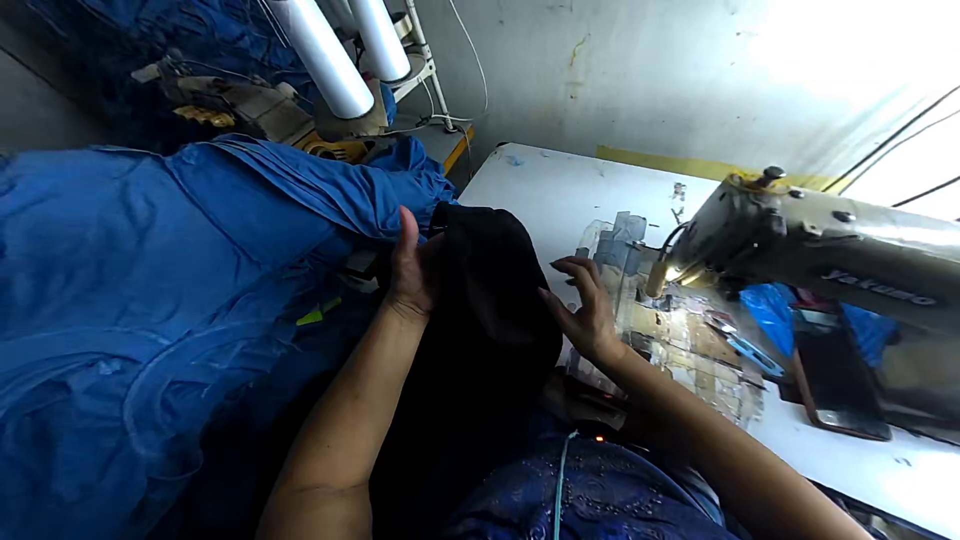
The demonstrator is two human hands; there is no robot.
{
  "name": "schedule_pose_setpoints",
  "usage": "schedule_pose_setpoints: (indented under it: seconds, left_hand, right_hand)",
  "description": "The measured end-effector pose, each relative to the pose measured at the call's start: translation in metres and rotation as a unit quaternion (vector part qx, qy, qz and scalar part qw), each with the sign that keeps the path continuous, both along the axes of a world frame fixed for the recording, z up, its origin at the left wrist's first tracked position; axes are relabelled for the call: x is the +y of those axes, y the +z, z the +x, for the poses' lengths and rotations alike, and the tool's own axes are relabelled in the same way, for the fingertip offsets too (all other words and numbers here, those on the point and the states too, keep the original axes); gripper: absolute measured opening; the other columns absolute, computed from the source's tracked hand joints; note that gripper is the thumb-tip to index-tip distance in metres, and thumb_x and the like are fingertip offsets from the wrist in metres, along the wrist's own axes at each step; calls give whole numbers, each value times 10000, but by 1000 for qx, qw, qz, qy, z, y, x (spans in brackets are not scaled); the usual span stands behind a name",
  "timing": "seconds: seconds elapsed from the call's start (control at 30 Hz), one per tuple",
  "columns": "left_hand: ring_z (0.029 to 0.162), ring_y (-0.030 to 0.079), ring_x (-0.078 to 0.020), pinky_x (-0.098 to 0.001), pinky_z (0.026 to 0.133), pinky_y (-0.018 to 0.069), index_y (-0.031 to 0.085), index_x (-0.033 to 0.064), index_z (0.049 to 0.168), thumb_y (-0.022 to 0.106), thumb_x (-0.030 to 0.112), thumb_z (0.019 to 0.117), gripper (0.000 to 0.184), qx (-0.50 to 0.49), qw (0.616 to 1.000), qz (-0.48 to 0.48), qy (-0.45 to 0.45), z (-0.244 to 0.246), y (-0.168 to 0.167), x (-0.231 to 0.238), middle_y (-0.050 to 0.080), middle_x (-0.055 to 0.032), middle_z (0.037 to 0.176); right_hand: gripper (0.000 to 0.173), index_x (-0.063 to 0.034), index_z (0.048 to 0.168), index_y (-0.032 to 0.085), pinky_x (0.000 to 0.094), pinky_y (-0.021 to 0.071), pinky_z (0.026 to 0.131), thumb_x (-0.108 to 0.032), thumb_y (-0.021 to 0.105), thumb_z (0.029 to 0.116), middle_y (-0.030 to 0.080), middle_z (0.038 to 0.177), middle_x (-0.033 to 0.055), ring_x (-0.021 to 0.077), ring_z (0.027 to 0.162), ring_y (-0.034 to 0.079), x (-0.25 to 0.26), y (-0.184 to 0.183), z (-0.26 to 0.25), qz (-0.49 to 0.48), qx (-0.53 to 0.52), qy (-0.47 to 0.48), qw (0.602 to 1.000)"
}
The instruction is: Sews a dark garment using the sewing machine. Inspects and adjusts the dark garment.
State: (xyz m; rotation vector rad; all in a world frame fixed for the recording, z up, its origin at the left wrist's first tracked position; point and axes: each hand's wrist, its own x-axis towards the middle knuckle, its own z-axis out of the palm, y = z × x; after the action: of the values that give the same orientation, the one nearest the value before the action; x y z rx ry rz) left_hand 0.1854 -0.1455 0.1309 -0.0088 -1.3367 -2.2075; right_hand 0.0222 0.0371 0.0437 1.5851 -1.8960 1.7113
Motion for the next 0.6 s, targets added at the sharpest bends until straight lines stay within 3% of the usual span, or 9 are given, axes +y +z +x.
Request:
schedule_pose_setpoints:
  seconds: [0.07,0.1,0.17,0.23,0.33,0.4,0.43,0.53,0.6]
  left_hand:
    - [879,724,-7,-219,795,606,782,270,982,739,536,856,298,-11,998,-50,23,1,3,7,778,77,944]
    - [842,715,14,-196,762,602,778,277,944,783,392,832,161,-28,997,-68,25,1,8,11,772,94,912]
    - [812,708,17,-194,735,603,761,254,922,695,156,800,170,-76,991,-107,19,0,18,17,766,91,889]
    - [834,707,10,-210,756,603,747,230,944,546,84,881,256,-112,983,-145,15,-4,28,18,763,87,907]
    - [900,708,-5,-229,833,600,715,187,1018,466,43,1009,287,-131,971,-198,-27,-8,34,13,761,83,968]
    - [895,706,3,-218,844,595,708,161,1009,466,0,1014,290,-140,961,-237,-38,-13,36,14,758,88,951]
    - [888,702,19,-205,846,590,701,158,998,476,-16,1015,285,-142,953,-264,-33,-17,37,17,754,104,935]
    - [853,686,39,-189,828,581,692,98,969,541,-8,1004,188,-137,927,-348,-6,-34,38,30,734,102,887]
    - [859,663,45,-182,839,562,669,25,1022,540,51,1032,132,-154,906,-393,11,-42,43,44,707,62,904]
  right_hand:
    - [592,77,1339,554,426,528,988,-289,742,913,594,1338,255,287,1222,608,-4,4,-5,5,-45,28,999]
    - [596,75,1363,537,403,526,1005,-266,739,919,616,1325,227,244,1215,622,-6,8,-4,16,-80,65,994]
    - [468,66,1316,568,296,570,928,-167,710,935,704,1143,126,107,1029,691,-8,14,1,21,-161,135,977]
    - [245,50,1157,637,234,593,832,-68,677,946,737,939,32,25,858,701,-4,17,3,4,-212,177,961]
    - [111,21,1047,675,207,586,804,-48,635,969,728,866,-34,-16,809,681,14,18,-3,3,-210,205,956]
    - [175,25,1059,684,217,582,812,-102,687,939,731,896,-16,-5,831,682,24,19,-11,-6,-173,175,969]
    - [292,35,1119,670,236,573,830,-162,722,911,719,953,16,20,875,675,25,23,-14,-12,-144,144,979]
    - [694,96,1381,511,377,560,942,-321,761,886,620,1294,225,234,1145,650,23,58,-19,26,-24,88,995]
    - [657,97,1364,550,425,578,925,-287,791,888,658,1239,250,287,1082,692,12,85,-16,81,24,67,994]
